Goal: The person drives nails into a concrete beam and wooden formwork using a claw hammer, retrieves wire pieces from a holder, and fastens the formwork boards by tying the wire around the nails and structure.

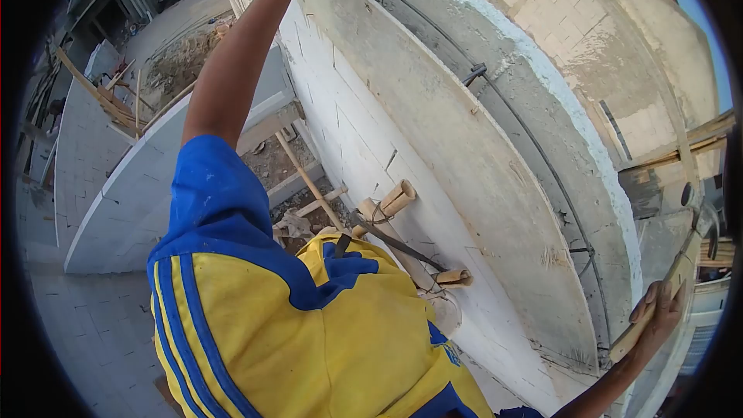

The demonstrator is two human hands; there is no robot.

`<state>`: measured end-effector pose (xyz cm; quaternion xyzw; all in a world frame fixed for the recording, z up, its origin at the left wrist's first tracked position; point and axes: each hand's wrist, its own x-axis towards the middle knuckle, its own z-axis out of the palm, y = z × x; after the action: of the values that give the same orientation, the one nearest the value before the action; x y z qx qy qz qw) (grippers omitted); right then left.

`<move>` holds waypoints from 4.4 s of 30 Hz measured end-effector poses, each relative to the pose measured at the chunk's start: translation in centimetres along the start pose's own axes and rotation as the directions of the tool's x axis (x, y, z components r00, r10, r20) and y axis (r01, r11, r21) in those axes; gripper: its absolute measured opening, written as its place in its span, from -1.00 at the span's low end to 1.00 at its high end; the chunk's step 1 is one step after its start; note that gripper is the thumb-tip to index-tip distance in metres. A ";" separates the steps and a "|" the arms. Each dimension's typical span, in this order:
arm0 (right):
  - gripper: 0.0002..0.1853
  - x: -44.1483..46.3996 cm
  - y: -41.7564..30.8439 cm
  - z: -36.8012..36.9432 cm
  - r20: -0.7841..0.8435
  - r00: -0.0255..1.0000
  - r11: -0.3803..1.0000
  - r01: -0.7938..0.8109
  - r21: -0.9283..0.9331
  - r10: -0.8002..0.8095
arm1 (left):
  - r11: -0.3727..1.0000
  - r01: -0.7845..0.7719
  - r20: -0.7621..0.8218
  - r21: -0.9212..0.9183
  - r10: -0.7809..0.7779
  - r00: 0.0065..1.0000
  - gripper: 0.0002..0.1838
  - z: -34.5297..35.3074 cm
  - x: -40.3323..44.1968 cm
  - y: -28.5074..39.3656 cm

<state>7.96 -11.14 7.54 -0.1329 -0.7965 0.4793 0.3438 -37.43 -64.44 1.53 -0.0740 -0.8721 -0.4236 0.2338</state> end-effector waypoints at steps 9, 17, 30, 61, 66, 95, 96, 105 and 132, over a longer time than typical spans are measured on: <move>-0.63 5.6 1.2 5.3 0.318 0.939 0.990 -0.112 -0.088 0.135 | 0.941 -0.277 -0.098 0.196 0.300 0.949 -0.71 2.7 10.6 -4.9; -0.46 9.6 -3.3 13.0 0.503 0.864 1.000 0.019 -0.015 -0.009 | 0.974 -0.179 -0.028 0.137 0.184 0.982 -0.71 5.8 15.6 -7.0; -0.47 17.5 -10.8 36.4 0.742 0.587 0.944 0.160 0.287 -0.325 | 0.933 0.130 -0.095 0.335 -0.104 0.990 -0.70 6.7 15.5 -7.6; -0.47 21.7 -11.8 60.3 0.771 0.516 0.874 0.473 0.106 -0.373 | 0.905 0.061 -0.052 0.422 -0.043 0.998 -0.74 7.1 15.3 -7.6; -0.45 20.6 -10.0 60.5 0.663 0.565 0.839 0.513 0.184 -0.491 | 0.944 0.072 -0.053 0.323 -0.058 0.997 -0.70 7.5 15.6 -9.0; -0.64 23.5 -14.2 59.8 0.603 0.616 0.855 0.445 0.265 -0.507 | 0.845 0.049 0.110 0.532 -0.127 0.986 -0.70 7.9 19.5 -14.2; -0.64 22.3 -13.1 60.2 0.550 0.658 0.852 0.462 0.245 -0.515 | 0.815 -0.001 0.125 0.579 -0.088 0.988 -0.69 8.5 20.8 -15.8; -0.61 21.3 -12.5 60.1 0.634 0.615 0.802 0.598 0.014 -0.469 | 0.851 0.038 0.091 0.523 -0.100 0.991 -0.64 7.8 18.8 -13.8; -0.75 23.3 -4.7 52.6 0.648 0.730 0.960 0.039 0.276 -0.216 | 0.654 -0.343 -0.080 0.675 0.527 0.846 -0.69 8.5 17.5 -11.8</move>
<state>-43.95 -36.22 5.33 0.1477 -0.8088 0.5637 0.0793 -59.58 -66.50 -3.04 -0.1409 -0.8780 -0.0390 0.4559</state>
